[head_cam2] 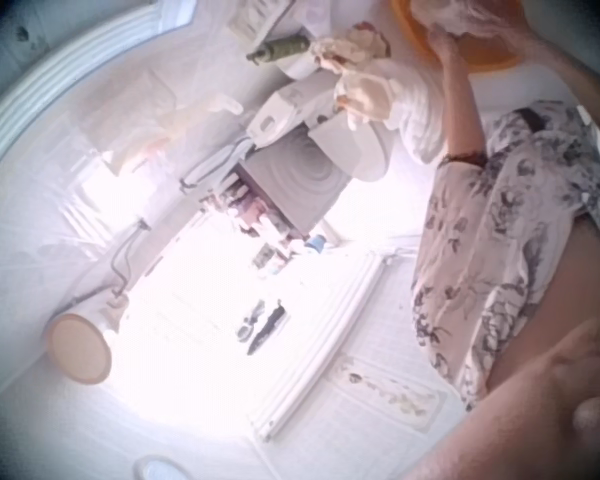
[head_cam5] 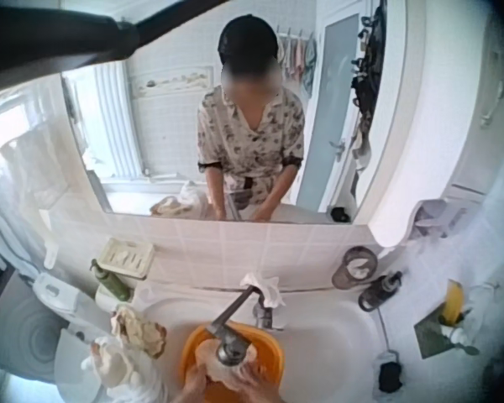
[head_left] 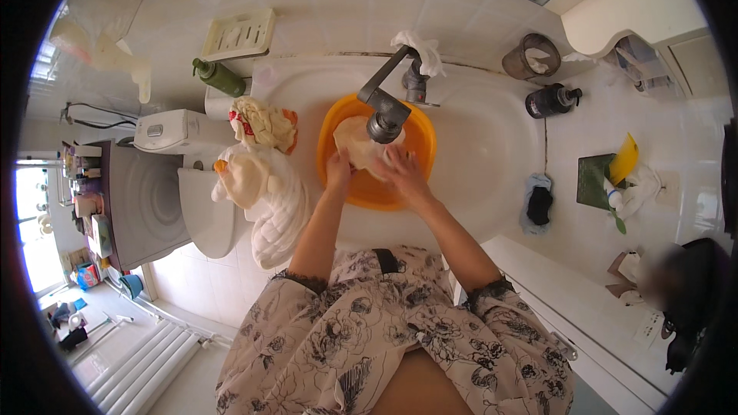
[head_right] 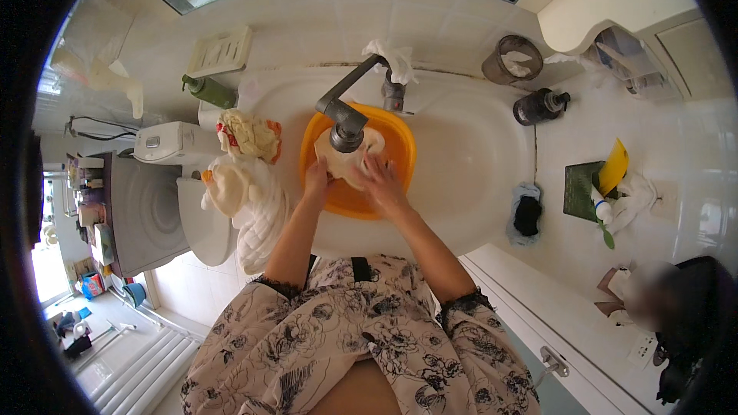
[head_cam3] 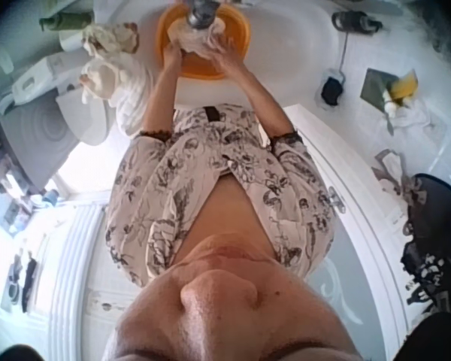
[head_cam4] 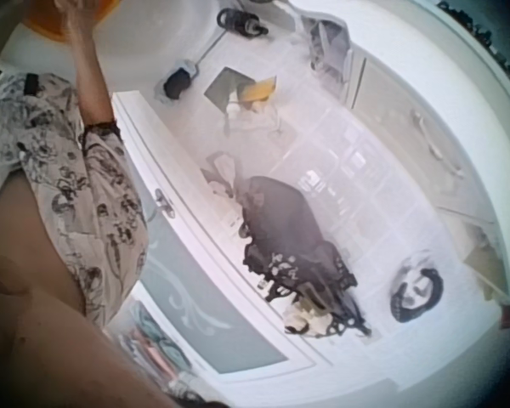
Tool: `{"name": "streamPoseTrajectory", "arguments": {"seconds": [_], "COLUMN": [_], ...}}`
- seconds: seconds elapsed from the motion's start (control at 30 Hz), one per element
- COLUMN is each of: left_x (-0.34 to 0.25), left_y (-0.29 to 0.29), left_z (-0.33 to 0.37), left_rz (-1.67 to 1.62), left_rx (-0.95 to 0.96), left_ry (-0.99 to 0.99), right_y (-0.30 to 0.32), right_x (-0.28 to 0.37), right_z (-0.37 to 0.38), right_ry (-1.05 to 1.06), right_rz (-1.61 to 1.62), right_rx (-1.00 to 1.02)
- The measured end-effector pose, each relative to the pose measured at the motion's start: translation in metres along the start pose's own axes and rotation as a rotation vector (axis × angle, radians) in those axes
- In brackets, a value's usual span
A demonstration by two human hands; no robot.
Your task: The person hand-washes a light-colored cloth in an orange basin placed in a bathroom sink. They repeatedly wet, wring, and rinse the cloth under running water, then lift and unfold it to inspect it before continuing the wash cycle.
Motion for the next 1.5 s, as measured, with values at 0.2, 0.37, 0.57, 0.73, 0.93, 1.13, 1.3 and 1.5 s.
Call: {"name": "streamPoseTrajectory", "arguments": {"seconds": [0.2,0.37,0.57,0.73,0.93,1.13,1.3,1.5], "left_x": [-0.056,-0.048,0.024,0.029,0.027,0.000,-0.022,-0.053], "left_y": [-0.030,-0.047,-0.029,-0.034,-0.037,-0.060,-0.084,-0.084], "left_z": [-0.060,-0.018,0.066,0.064,0.066,0.035,0.002,-0.017], "left_rz": [1.550,1.544,0.962,1.020,1.053,1.127,1.111,0.683], "left_rx": [-0.540,-0.314,0.038,0.068,0.125,0.209,0.258,0.361], "left_ry": [-0.613,-0.906,-0.713,-0.654,-0.619,-0.631,-0.729,-0.618], "right_y": [-0.012,-0.016,-0.054,-0.092,-0.082,-0.027,0.025,0.032], "right_x": [-0.043,-0.044,-0.073,-0.096,-0.089,-0.077,-0.042,-0.033], "right_z": [-0.002,0.020,0.030,0.024,0.033,0.039,0.034,0.055], "right_ry": [-0.414,-0.341,-0.316,-0.336,-0.093,-0.326,-0.381,-0.223], "right_rz": [0.566,0.068,-0.035,-0.059,-0.361,0.531,0.729,1.623], "right_rx": [-0.088,-0.196,-0.063,0.067,-0.128,-0.165,-0.275,-0.493]}}
Point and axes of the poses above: each hand's wrist, its own z-axis towards the middle knuckle, its own y-axis out of the back of the hand, x = y × z, the point moved 8 cm from there along z, towards the middle knuckle, and after that the axes turned 14 degrees about z, right-handed, at the moved point
